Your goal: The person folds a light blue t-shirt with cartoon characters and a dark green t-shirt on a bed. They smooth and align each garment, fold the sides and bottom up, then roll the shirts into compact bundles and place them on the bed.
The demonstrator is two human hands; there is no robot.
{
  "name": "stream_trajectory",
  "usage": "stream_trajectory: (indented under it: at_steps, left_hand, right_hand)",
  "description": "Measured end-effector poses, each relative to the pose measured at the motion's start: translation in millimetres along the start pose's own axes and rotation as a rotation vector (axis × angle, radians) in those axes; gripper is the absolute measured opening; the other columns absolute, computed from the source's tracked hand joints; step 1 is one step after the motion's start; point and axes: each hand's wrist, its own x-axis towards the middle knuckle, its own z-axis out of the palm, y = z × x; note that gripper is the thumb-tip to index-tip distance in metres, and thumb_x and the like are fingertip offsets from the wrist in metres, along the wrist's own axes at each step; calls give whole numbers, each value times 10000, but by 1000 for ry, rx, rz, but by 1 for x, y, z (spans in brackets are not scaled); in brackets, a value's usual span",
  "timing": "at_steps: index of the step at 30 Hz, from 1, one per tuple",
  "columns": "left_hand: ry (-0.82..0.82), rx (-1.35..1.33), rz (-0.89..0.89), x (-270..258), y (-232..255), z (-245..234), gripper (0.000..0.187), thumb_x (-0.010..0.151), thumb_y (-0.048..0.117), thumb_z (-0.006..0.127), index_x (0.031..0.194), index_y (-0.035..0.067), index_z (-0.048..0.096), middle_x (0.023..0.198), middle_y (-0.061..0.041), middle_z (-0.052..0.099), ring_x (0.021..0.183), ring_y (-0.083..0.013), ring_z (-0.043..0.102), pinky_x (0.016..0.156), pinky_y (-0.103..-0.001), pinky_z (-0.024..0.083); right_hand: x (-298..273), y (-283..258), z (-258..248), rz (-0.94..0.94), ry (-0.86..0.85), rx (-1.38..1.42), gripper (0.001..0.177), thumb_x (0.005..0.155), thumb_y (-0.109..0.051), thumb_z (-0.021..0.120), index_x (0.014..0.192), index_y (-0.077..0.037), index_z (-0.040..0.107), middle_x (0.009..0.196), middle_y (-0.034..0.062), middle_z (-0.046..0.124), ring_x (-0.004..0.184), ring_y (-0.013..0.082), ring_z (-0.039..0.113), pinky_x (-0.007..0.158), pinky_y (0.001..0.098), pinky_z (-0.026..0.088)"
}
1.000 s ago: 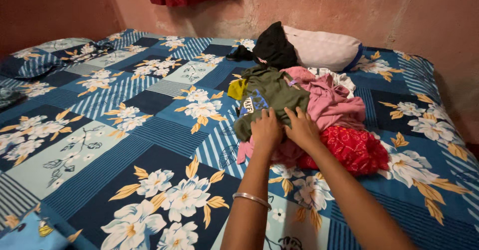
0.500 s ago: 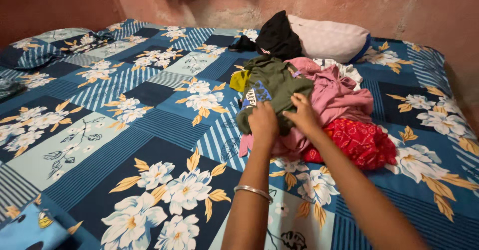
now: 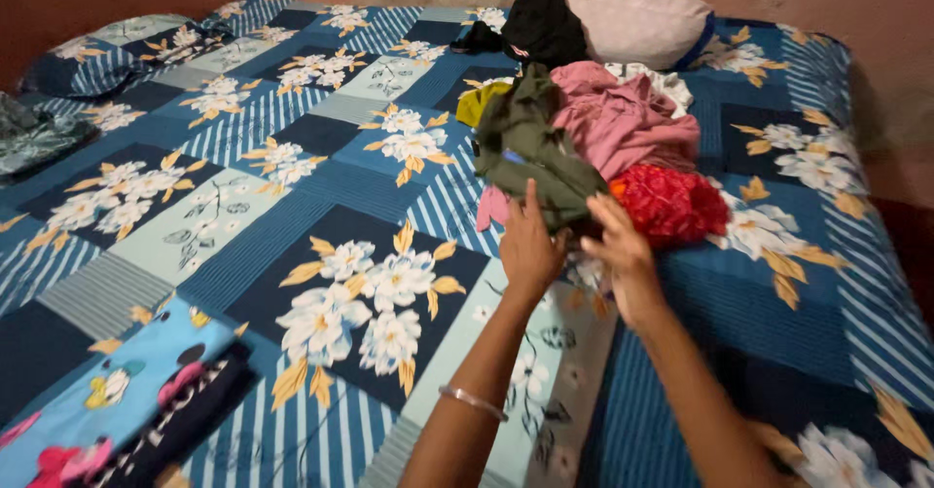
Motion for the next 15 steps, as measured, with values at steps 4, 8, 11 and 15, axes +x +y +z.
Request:
stream_trajectory:
  at_steps: [4, 8, 11, 15]
  left_hand:
    - [-82, -84, -6, -89, 38, -10, 957, 729, 301, 869, 1539, 169, 378, 1342, -235, 523, 1121, -423, 606, 813, -476, 547]
    - [-186, -99, -12, -160, 68, 2, 853, 824, 328, 824, 1545, 181, 391, 1370, -208, 538, 1121, -395, 628, 841, -480, 545]
    - [-216, -49, -52, -183, 80, 14, 930, 783, 332, 839, 1549, 130, 353, 1400, -242, 500, 1115, -418, 615, 849, -491, 542]
    - [-150, 42, -34, -182, 71, 33, 986, 712, 303, 862, 1523, 82, 347, 1436, -284, 457, 1116, -441, 611, 883, -496, 542]
  right_hand:
    - [-112, -38, -1, 147, 33, 249, 794, 785, -133, 725, 1529, -66, 455, 1631, 72, 413, 1526, 186, 340, 1229, 341, 181]
    - [-191, -50, -18, 69, 33, 50, 757, 836, -151, 718, 1528, 5, 452, 1650, 63, 369, 1545, 199, 313, 1247, 366, 186]
    - [-232, -40, -39, 94, 92, -94, 741, 853, -173, 705, 1529, -7, 452, 1644, 57, 375, 1521, 208, 350, 1235, 375, 218]
    - [-241, 7, -63, 258, 126, 76, 772, 898, -193, 691, 1579, -58, 353, 1652, 61, 374, 1544, 196, 310, 1236, 372, 216]
